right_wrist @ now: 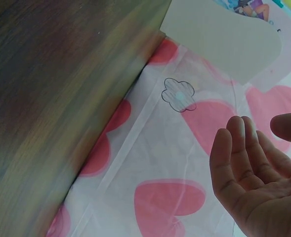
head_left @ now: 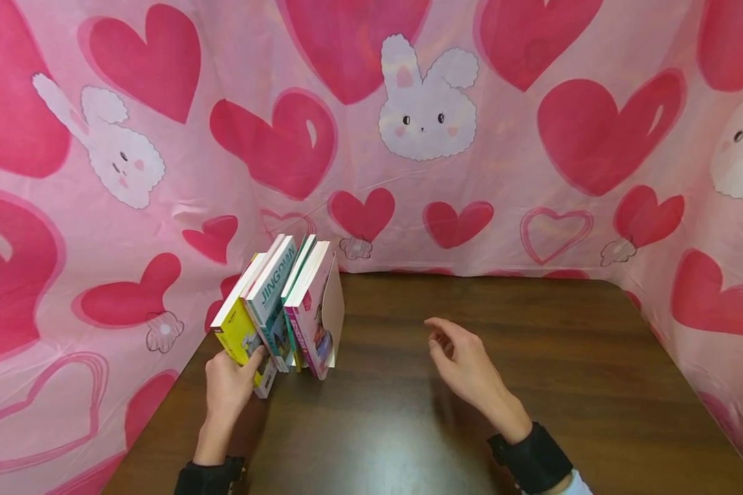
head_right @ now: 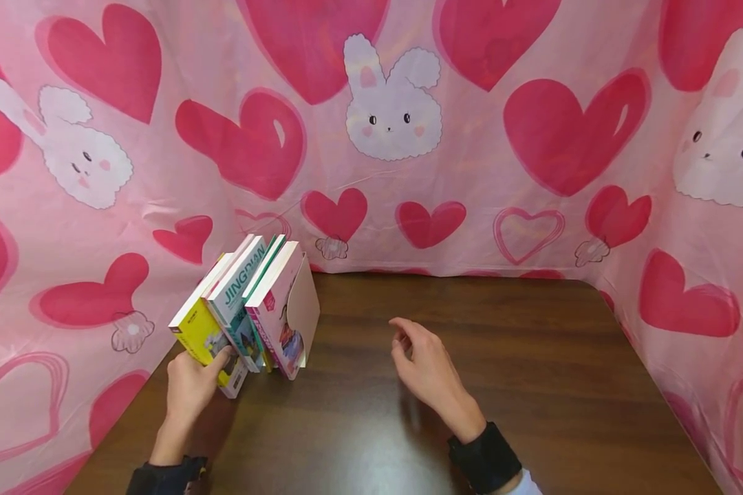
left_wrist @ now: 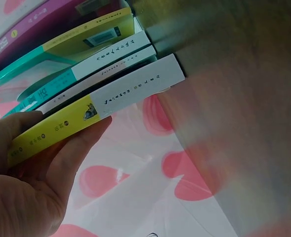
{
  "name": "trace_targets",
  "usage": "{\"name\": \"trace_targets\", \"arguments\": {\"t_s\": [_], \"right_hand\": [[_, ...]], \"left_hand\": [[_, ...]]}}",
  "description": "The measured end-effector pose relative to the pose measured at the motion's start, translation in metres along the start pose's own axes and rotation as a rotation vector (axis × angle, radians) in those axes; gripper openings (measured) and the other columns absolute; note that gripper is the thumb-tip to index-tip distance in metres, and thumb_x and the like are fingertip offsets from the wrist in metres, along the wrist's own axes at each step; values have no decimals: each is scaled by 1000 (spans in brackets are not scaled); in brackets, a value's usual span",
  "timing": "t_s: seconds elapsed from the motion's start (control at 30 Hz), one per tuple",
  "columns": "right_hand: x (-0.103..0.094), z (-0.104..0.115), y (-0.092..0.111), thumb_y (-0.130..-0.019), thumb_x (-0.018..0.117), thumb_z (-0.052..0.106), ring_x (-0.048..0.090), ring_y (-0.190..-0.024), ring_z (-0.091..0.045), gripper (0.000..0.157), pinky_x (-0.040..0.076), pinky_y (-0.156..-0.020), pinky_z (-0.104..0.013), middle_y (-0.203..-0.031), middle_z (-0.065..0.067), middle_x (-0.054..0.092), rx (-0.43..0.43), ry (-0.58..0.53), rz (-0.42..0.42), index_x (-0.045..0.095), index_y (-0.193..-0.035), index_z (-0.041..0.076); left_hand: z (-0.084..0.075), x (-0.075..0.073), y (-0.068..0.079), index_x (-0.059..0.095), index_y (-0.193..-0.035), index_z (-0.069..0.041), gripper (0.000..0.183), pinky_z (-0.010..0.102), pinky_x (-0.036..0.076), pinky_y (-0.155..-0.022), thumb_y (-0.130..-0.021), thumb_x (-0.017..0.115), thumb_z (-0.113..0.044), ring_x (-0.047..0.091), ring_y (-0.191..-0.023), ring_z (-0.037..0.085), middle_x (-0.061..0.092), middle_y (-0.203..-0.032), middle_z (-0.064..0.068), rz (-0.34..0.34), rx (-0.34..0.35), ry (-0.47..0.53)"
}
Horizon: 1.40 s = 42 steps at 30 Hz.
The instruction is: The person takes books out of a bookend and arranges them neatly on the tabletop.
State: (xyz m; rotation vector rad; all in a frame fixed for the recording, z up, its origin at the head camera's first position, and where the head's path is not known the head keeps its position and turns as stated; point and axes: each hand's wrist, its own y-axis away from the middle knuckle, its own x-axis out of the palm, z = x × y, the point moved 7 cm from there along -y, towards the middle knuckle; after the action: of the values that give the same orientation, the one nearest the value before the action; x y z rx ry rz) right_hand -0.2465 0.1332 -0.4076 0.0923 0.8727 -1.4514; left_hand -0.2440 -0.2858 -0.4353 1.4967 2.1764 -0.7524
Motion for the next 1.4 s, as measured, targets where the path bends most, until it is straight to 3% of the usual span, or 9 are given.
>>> {"name": "trace_targets", "arguments": {"t_s": [0.13, 0.43, 0.97, 1.4], "right_hand": [[0, 0, -1, -97, 68, 1, 61, -84, -11, 30, 57, -72, -32, -94, 5, 64, 2, 0, 5, 69, -126, 7], [1, 0, 1, -97, 68, 0, 61, -84, -12, 31, 59, -73, -40, -95, 4, 64, 16, -12, 18, 69, -127, 6], [1, 2, 1, -97, 68, 1, 61, -85, -12, 32, 59, -73, -39, -95, 4, 64, 13, -15, 21, 69, -128, 6], [2, 2, 2, -97, 68, 1, 61, -85, -12, 31, 59, -73, -43, -95, 4, 64, 10, -3, 14, 69, -128, 6]], "left_hand": [[-2, -1, 2, 54, -142, 11, 53, 62, 56, -85, -101, 71, -19, 64, -112, 57, 63, -134, 35, -18, 2, 2], [-3, -6, 11, 58, -133, 17, 47, 63, 57, -80, -100, 73, -13, 68, -102, 59, 66, -121, 39, -76, 30, -35], [-11, -18, 23, 61, -130, 16, 44, 61, 58, -78, -99, 74, -12, 69, -100, 57, 68, -118, 38, -108, 43, -57], [-15, -28, 32, 68, -117, 17, 36, 55, 62, -62, -94, 79, -10, 73, -82, 52, 71, -104, 37, -183, 85, -91]]}}
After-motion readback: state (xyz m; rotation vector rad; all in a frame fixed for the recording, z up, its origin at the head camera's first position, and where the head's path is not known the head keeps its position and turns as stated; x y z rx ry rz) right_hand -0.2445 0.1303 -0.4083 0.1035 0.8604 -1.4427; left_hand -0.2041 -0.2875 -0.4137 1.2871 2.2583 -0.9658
